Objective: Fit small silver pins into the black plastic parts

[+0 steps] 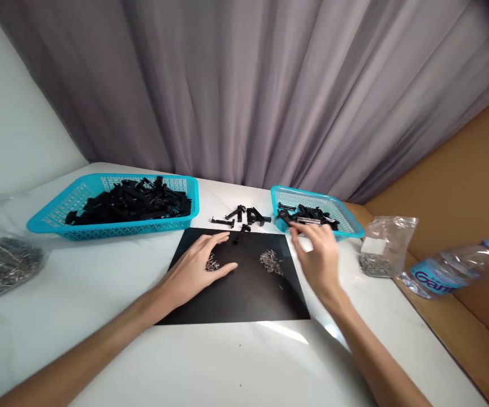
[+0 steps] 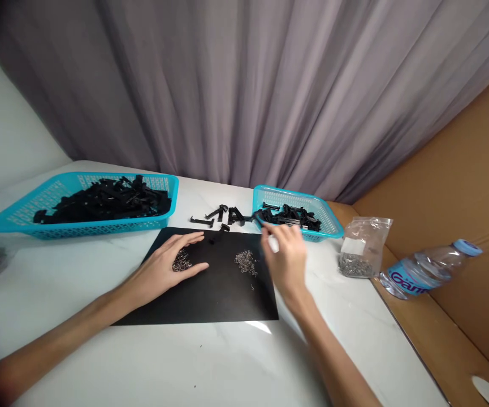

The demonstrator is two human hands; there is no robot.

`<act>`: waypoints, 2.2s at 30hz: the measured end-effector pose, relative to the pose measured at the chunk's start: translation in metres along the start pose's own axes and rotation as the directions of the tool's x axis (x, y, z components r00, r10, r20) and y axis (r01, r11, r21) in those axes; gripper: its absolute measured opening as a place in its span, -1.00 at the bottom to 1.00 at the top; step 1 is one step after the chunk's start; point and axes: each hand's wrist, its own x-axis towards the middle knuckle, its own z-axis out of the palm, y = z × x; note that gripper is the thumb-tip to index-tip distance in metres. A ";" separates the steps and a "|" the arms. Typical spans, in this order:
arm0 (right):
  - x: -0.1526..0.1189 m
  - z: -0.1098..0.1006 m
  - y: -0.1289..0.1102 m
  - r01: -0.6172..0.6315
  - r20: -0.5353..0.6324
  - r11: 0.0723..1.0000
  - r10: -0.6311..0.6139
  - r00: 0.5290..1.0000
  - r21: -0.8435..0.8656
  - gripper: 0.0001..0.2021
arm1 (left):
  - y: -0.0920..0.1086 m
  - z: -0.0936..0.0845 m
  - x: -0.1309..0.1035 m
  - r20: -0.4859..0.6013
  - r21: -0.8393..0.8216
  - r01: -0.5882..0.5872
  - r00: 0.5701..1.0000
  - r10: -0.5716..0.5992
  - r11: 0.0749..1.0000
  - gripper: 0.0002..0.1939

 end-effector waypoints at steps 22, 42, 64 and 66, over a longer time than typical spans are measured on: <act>-0.072 -0.043 -0.015 0.228 0.544 0.960 -0.279 0.791 0.161 -0.57 | -0.005 0.024 0.065 0.029 0.403 -0.222 0.973 0.230 0.888 -0.78; -0.031 0.008 -0.046 -0.206 0.474 0.857 -0.049 0.879 0.472 -0.88 | 0.029 0.009 -0.017 0.055 -0.198 -0.009 0.998 0.020 0.980 -0.57; -0.049 0.021 -0.049 -0.239 0.374 0.810 0.026 0.927 0.535 -0.85 | 0.045 0.016 -0.014 0.373 -0.540 0.387 0.906 -0.200 0.748 -0.56; -0.049 0.019 -0.051 -0.228 0.356 0.801 0.019 0.934 0.553 -0.83 | 0.046 0.016 -0.014 0.362 -0.515 0.385 0.908 -0.213 0.766 -0.56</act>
